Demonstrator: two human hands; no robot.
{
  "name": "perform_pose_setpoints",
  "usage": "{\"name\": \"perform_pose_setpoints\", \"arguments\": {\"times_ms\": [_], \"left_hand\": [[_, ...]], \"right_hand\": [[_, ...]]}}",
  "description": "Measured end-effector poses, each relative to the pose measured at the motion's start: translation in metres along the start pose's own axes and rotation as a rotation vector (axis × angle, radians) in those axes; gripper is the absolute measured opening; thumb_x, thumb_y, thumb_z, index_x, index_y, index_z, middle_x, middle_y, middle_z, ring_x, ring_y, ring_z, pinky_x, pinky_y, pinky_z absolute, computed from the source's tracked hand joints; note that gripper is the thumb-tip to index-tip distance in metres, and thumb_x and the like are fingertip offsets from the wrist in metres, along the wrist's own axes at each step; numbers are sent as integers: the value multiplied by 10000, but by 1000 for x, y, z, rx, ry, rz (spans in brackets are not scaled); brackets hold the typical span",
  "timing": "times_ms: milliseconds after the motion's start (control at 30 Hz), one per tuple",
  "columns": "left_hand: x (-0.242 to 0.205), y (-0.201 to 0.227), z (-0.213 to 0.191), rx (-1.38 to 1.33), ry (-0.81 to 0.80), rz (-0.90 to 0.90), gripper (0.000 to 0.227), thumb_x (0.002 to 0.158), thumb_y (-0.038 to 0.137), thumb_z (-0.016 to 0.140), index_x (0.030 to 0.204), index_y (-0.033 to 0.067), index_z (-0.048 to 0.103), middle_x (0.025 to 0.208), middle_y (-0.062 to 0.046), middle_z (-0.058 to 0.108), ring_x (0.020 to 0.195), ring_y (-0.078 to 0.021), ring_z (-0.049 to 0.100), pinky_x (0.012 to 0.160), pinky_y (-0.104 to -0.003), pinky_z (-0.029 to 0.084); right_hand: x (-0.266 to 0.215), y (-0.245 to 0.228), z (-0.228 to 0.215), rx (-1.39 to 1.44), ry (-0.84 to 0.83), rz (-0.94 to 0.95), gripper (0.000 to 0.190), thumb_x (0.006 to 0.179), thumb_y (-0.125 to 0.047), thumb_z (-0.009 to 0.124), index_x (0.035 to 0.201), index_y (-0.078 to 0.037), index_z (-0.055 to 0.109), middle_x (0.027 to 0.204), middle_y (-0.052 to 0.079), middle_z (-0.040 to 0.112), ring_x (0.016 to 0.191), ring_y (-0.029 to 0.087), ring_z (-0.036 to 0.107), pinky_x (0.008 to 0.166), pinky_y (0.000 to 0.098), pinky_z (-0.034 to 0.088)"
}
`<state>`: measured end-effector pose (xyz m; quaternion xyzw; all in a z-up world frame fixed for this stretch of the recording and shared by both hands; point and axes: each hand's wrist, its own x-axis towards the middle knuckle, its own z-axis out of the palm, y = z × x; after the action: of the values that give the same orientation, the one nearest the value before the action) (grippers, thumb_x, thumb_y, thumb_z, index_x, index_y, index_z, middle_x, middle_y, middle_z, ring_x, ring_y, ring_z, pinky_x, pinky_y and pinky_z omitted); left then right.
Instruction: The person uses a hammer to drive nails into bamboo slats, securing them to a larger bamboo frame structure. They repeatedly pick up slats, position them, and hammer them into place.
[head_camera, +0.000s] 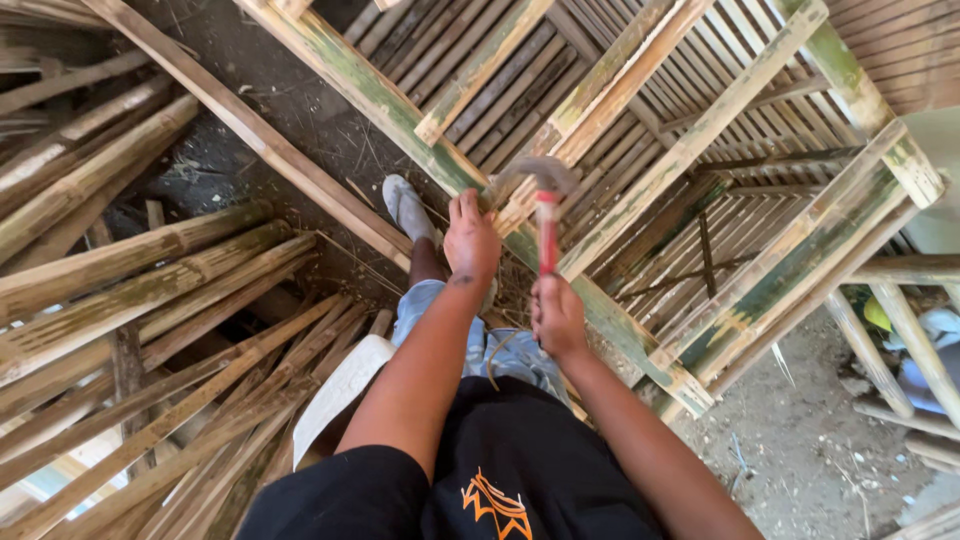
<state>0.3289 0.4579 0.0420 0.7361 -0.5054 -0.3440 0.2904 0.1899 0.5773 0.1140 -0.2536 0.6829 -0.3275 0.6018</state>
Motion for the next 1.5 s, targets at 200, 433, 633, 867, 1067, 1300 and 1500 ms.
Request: {"name": "perform_pose_setpoints", "arguments": {"times_ms": [200, 433, 633, 867, 1067, 1300, 1500], "left_hand": [[0, 1, -2, 23, -52, -24, 460, 911, 162, 699, 1329, 148, 507, 1355, -105, 561, 1055, -413, 662, 815, -515, 545], [7, 4, -7, 33, -67, -12, 473, 891, 188, 714, 1321, 164, 516, 1343, -101, 574, 1045, -403, 658, 812, -512, 547], [0, -2, -11, 0, -72, 40, 476, 906, 176, 704, 1345, 159, 520, 1321, -102, 612, 1098, -389, 655, 873, -487, 552], [0, -24, -18, -30, -97, 176, 530, 882, 47, 622, 1391, 136, 506, 1372, -126, 622, 1202, -384, 622, 961, -459, 522], [7, -14, -38, 33, -242, 55, 491, 900, 23, 581, 1366, 179, 562, 1301, -139, 680, 1186, -383, 641, 982, -462, 515], [28, -8, -53, 103, -379, 102, 505, 833, 47, 611, 1327, 146, 587, 1272, -185, 688, 1201, -395, 629, 994, -465, 509], [59, -9, -58, 149, -553, 143, 478, 839, 27, 558, 1293, 131, 665, 1200, -218, 703, 1166, -402, 646, 975, -480, 520]], "right_hand": [[-24, -4, -6, -27, -77, -392, 696, 1033, -630, 412, 1558, -176, 358, 822, -7, 482, 570, 72, 447, 467, 264, 414], [-7, 1, -22, 55, -80, -305, 542, 1033, -612, 392, 1047, -88, 532, 737, 26, 511, 542, 103, 472, 491, 286, 430], [51, 41, -34, -691, 49, -357, 545, 1103, -559, 430, 1008, -59, 626, 772, 62, 606, 690, 158, 575, 661, 345, 468], [15, 22, -39, -394, -46, -597, 467, 1060, -445, 455, 1101, 0, 591, 790, 168, 546, 696, 306, 546, 652, 453, 435], [34, 13, -31, -696, 149, -493, 427, 1058, -420, 468, 1046, -33, 647, 767, 199, 625, 727, 425, 634, 702, 499, 477], [35, 16, -33, -969, 83, -250, 507, 1059, -484, 453, 1018, -13, 635, 858, 303, 666, 887, 520, 637, 794, 557, 483], [53, 40, -30, -657, 142, -322, 540, 1005, -523, 423, 1034, -41, 664, 868, 263, 681, 880, 465, 660, 792, 520, 492]]}}
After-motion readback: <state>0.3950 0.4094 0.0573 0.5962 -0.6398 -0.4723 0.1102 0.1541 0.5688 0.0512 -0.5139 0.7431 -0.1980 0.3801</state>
